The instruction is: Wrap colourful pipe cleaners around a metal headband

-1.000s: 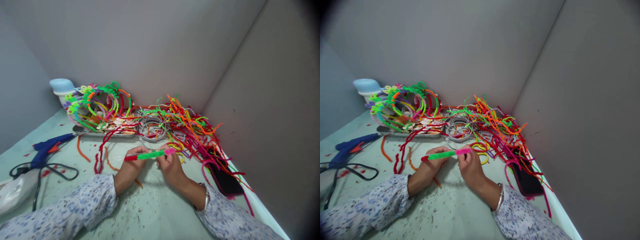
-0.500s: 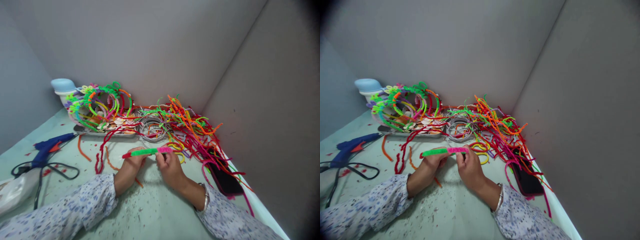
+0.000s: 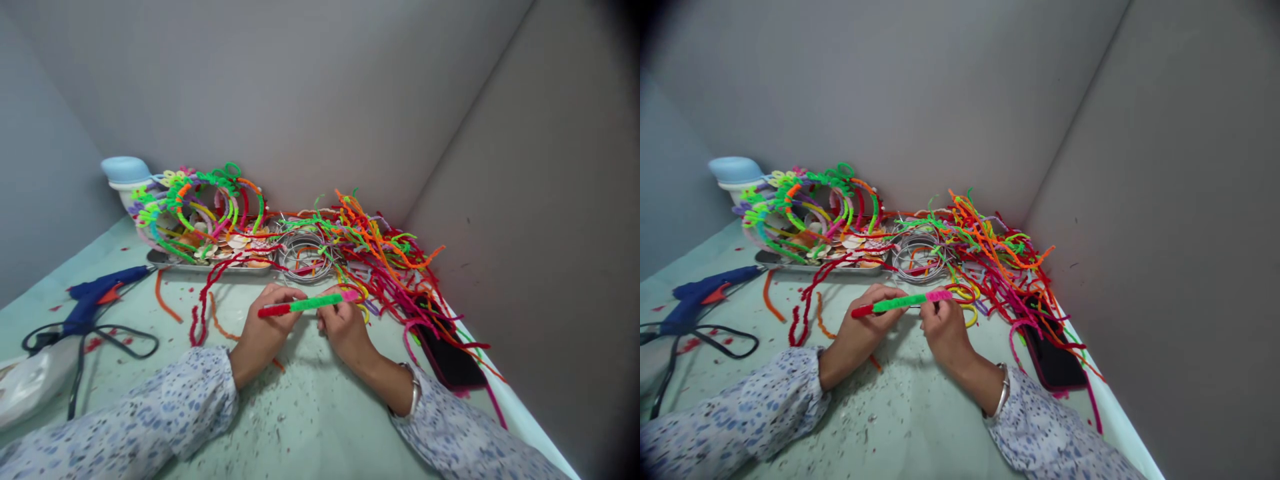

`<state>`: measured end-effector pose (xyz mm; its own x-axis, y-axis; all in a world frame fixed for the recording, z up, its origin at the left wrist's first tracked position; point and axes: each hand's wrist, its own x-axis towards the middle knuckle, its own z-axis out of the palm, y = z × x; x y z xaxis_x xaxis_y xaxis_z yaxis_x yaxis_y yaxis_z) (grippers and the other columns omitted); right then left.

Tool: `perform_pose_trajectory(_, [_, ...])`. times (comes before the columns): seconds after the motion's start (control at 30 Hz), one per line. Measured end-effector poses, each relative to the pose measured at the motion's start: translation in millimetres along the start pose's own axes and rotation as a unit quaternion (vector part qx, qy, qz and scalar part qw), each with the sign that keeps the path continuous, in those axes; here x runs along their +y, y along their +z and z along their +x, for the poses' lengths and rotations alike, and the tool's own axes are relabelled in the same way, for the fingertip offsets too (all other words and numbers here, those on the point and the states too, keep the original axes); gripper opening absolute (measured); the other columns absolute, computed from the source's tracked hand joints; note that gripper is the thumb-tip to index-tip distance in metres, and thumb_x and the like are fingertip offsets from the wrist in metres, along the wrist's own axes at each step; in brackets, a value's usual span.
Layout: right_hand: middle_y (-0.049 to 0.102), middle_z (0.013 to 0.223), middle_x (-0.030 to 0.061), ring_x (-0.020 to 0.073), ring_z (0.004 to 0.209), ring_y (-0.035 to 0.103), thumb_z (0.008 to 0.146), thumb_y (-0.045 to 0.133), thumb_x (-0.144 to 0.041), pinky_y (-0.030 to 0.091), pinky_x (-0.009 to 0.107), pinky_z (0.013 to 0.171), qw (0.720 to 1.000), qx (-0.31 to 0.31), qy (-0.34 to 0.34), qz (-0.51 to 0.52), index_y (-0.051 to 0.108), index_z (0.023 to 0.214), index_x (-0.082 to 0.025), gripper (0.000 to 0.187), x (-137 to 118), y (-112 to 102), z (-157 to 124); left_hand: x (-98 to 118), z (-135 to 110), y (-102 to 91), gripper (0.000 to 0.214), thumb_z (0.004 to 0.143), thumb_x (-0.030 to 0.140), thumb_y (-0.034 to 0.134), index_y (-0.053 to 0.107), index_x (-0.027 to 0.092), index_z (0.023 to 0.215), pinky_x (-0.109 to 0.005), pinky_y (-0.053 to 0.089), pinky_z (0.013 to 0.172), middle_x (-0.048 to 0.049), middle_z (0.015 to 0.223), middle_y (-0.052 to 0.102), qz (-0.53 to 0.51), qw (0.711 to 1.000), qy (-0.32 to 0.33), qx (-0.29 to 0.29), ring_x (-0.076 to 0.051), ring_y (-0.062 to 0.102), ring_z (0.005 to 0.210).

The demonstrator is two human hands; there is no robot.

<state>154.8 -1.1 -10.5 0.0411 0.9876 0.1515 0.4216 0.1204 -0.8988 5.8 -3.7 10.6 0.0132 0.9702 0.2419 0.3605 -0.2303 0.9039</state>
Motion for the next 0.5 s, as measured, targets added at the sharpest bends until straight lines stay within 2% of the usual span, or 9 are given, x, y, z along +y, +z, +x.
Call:
perform_pose_trajectory(0.1, [0.053, 0.044, -0.0042, 0.0129, 0.041, 0.052, 0.083, 0.045, -0.029, 0.037, 0.022, 0.046, 1.0, 0.001, -0.005, 0.011, 0.049, 0.064, -0.021, 0.021, 1.7, 0.1, -0.1, -1.7, -0.1, -0.5, 0.012, 0.074, 0.025, 0.066, 0.071, 0.018, 0.082, -0.027, 0.047, 0.069, -0.004, 0.082, 0.061, -0.004, 0.999, 0.039, 0.002, -0.017, 0.06, 0.079])
perform_pose_trajectory(0.2, [0.052, 0.045, -0.0051, 0.013, 0.041, 0.052, 0.083, 0.046, -0.029, 0.037, 0.022, 0.045, 1.0, 0.001, -0.003, 0.024, 0.05, 0.069, -0.021, 0.017, 2.0, -0.1, -0.5, -3.2, -1.1, -0.1, 0.012, 0.075, 0.022, 0.065, 0.072, 0.018, 0.083, -0.026, 0.048, 0.066, -0.0044, 0.083, 0.061, -0.025, 0.998, 0.058, 0.009, -0.017, 0.061, 0.077])
perform_pose_trajectory(0.33, [0.052, 0.045, -0.0059, 0.013, 0.041, 0.052, 0.083, 0.046, -0.028, 0.038, 0.021, 0.044, 0.999, 0.001, -0.005, 0.041, 0.051, 0.075, -0.021, 0.012, 2.4, 0.3, -0.6, -4.8, -1.4, 0.3, 0.012, 0.075, 0.019, 0.065, 0.073, 0.018, 0.084, -0.025, 0.049, 0.064, -0.0042, 0.082, 0.062, -0.038, 0.997, 0.066, 0.017, -0.016, 0.062, 0.076])
perform_pose_trajectory(0.5, [0.052, 0.045, -0.006, 0.0127, 0.04, 0.051, 0.084, 0.046, -0.029, 0.038, 0.021, 0.044, 0.999, 0.005, -0.008, 0.039, 0.051, 0.074, -0.021, 0.014, 2.8, 0.9, -0.2, -9.3, -0.2, -0.2, 0.012, 0.075, 0.02, 0.066, 0.073, 0.018, 0.085, -0.026, 0.049, 0.063, -0.0048, 0.082, 0.064, -0.033, 0.997, 0.065, 0.008, -0.018, 0.062, 0.077])
